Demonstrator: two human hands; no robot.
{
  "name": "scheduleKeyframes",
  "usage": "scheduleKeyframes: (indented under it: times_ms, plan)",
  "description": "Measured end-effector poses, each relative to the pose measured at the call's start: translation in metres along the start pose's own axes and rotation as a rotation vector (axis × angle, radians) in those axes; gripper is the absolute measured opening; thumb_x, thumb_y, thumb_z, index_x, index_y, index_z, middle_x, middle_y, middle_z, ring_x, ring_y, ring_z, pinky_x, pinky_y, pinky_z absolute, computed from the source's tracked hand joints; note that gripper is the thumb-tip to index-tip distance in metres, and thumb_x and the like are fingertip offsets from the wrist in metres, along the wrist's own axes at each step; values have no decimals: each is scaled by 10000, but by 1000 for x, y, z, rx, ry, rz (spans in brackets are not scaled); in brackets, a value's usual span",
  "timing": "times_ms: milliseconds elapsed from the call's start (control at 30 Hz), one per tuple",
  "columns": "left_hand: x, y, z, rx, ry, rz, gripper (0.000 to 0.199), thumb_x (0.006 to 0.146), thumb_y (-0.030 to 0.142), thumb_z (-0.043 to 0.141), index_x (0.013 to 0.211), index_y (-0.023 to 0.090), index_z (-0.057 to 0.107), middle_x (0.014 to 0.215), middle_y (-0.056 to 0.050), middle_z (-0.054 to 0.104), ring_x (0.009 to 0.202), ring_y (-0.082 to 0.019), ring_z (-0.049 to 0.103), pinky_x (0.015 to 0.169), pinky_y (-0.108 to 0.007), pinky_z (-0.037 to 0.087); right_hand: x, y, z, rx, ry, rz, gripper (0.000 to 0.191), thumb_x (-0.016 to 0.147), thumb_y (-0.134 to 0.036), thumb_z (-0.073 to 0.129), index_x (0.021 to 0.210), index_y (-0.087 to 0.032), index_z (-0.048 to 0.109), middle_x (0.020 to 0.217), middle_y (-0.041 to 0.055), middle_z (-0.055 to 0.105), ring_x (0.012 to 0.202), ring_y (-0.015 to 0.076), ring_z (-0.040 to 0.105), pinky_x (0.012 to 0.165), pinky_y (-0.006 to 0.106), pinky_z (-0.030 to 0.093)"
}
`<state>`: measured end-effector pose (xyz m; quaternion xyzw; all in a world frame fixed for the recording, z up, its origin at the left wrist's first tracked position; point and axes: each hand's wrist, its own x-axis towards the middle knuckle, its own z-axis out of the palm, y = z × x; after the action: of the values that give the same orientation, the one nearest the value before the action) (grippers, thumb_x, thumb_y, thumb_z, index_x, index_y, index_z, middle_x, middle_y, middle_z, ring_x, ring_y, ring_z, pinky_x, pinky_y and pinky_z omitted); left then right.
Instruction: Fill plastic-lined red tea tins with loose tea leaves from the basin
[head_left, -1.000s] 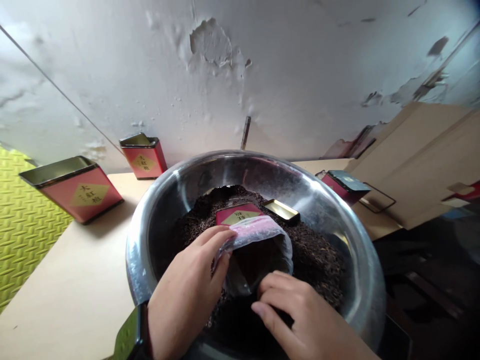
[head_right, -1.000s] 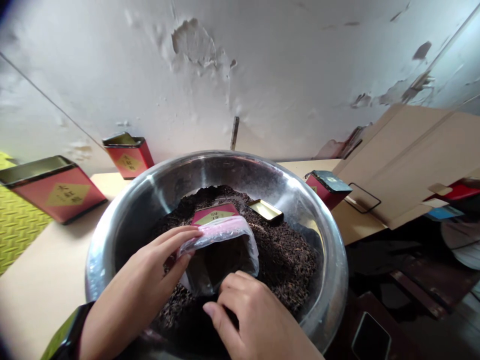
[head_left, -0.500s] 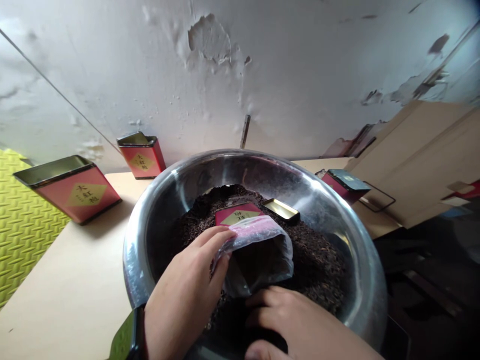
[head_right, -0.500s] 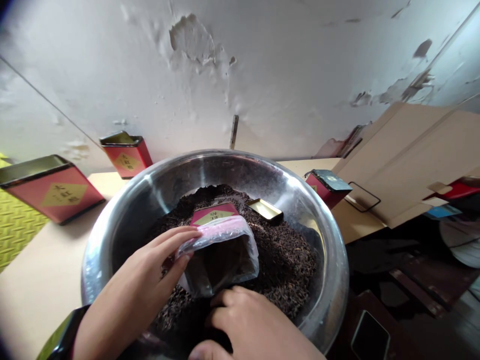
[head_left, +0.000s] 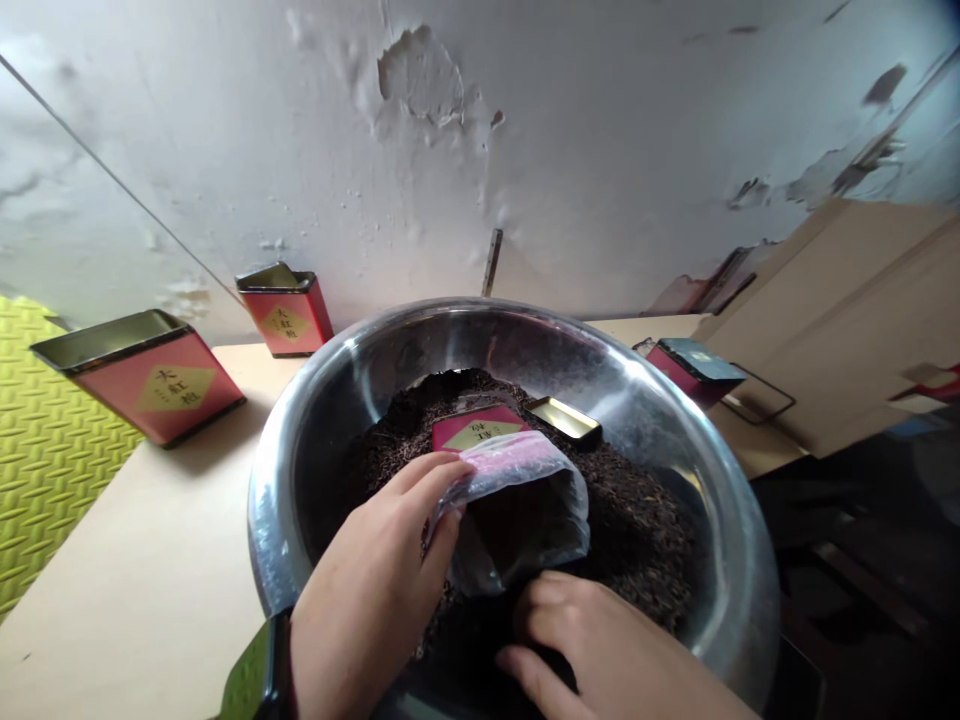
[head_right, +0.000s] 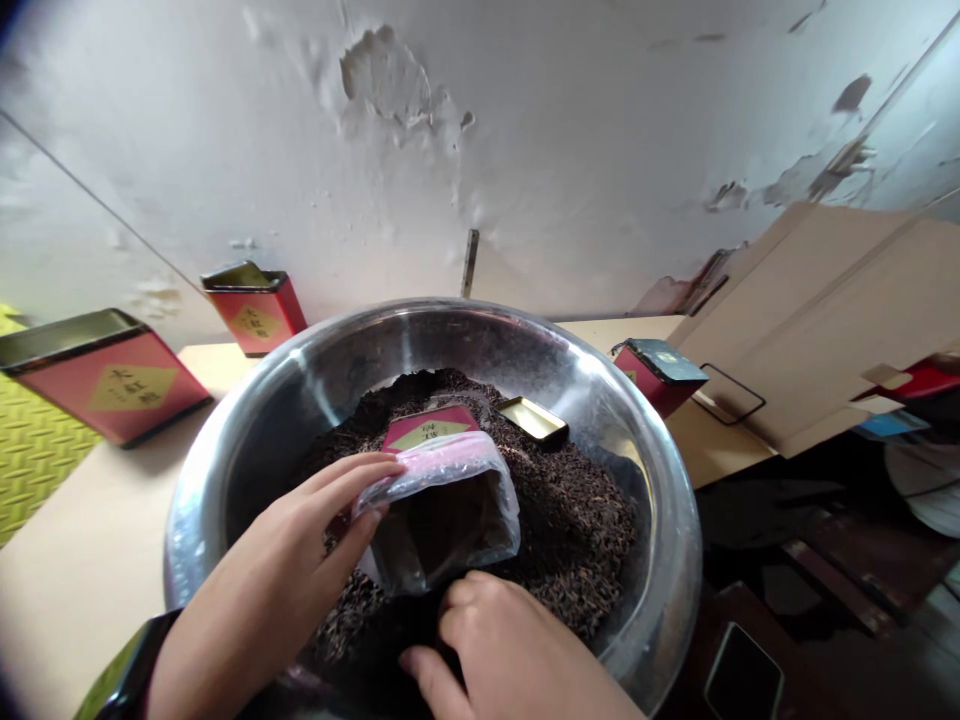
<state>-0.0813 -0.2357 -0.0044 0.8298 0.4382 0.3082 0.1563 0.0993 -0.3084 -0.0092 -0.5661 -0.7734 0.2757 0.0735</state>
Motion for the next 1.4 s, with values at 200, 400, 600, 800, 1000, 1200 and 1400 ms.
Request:
scheduleKeyframes:
  times_ms: [200,400,600,800,1000,1200,1400]
  plan:
    - [1,0,0,-8,-16,-12,327,853,205,413,1158,262,515,1202,-10,530,1062,-155,531,950,-295,427,1,-1,-9,58,148,-104,250,868,-290,446,811,-176,660,857,43,633,841,150,563,768,248,429]
    - [0,-1,0,6,-26,-28,337,855,215,414,1176,268,502,1208,-6,526,1062,-154,531,956,-297,422,-1,4,-13,-10,451,-205,322,828,-330,517,1111,-189,578,1282,80,475,1162,212,427,954,317,352]
    - [-2,0,-1,-21,-32,-31,311,863,229,409,1155,274,508,1214,4,518,1069,-149,523,959,-288,417,2,-4,-14,22,-23,-197,223,819,-361,531,913,-212,666,979,29,632,900,158,572,791,242,432]
    - [-1,0,-1,-21,-42,-45,319,867,235,409,1168,289,496,1220,21,510,1073,-136,514,963,-275,411,4,-7,-14,-58,-170,-66,318,815,-451,496,817,-206,699,874,33,645,830,178,579,751,281,420]
    - [-2,0,0,-16,-49,-56,326,868,239,409,1180,297,486,1224,29,504,1072,-128,513,967,-266,405,4,-8,-10,-39,-145,42,281,830,-371,470,824,-204,697,843,25,641,768,151,591,682,244,424]
    - [-2,-1,1,-18,-45,-50,320,865,237,416,1171,302,487,1220,39,504,1075,-117,510,970,-250,401,3,-5,-8,-6,-82,29,269,840,-353,461,784,-207,679,805,8,632,727,132,592,668,225,448]
    - [-2,-2,1,-14,-35,-38,312,860,231,419,1156,288,498,1217,29,509,1080,-126,509,976,-263,397,0,-1,-11,-22,205,-161,281,844,-283,472,1063,-197,626,1152,47,585,1024,172,546,872,238,425]
